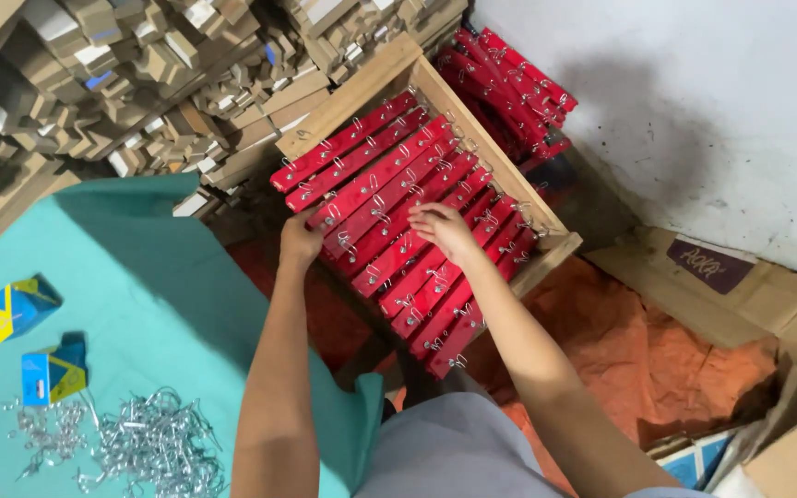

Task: Attaching small metal hooks into pre-drilled holes on red wooden slats and stacking the finished items.

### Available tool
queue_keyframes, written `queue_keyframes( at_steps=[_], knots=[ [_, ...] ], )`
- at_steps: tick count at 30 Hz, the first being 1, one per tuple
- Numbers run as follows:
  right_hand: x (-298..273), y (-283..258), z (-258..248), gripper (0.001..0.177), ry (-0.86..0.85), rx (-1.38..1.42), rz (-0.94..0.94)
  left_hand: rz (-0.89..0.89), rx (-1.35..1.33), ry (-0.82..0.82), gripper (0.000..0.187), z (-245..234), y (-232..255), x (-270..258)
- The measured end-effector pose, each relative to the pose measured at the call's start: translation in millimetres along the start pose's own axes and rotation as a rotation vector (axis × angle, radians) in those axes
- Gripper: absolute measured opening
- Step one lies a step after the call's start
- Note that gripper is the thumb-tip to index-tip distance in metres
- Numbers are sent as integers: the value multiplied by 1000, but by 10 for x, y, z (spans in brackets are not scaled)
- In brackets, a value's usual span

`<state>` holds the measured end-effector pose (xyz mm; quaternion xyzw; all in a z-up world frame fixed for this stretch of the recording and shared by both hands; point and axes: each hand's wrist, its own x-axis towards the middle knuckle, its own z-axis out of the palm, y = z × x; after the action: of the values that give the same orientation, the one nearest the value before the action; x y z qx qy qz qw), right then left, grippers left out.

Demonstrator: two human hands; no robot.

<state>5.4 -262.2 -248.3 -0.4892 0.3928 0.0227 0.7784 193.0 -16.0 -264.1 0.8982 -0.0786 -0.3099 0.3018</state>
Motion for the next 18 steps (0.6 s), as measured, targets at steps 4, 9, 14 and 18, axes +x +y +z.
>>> queue_keyframes(
  at_steps=[4,9,14,18],
  knots=[
    [-215,-2,79,32,8,-4,18,-50,-81,-13,49,78,-7,-22],
    [-580,-128,286,34,-19,-69,-2,-106,-288,93,69,-104,467,-592],
    [-970,-62,596,32,-20,-186,-129,-21,139,-13,72,-439,1204,-1616],
    [-1313,192,862,26,-52,-232,-272,195,195,-92,50,-337,1157,-2192]
  ],
)
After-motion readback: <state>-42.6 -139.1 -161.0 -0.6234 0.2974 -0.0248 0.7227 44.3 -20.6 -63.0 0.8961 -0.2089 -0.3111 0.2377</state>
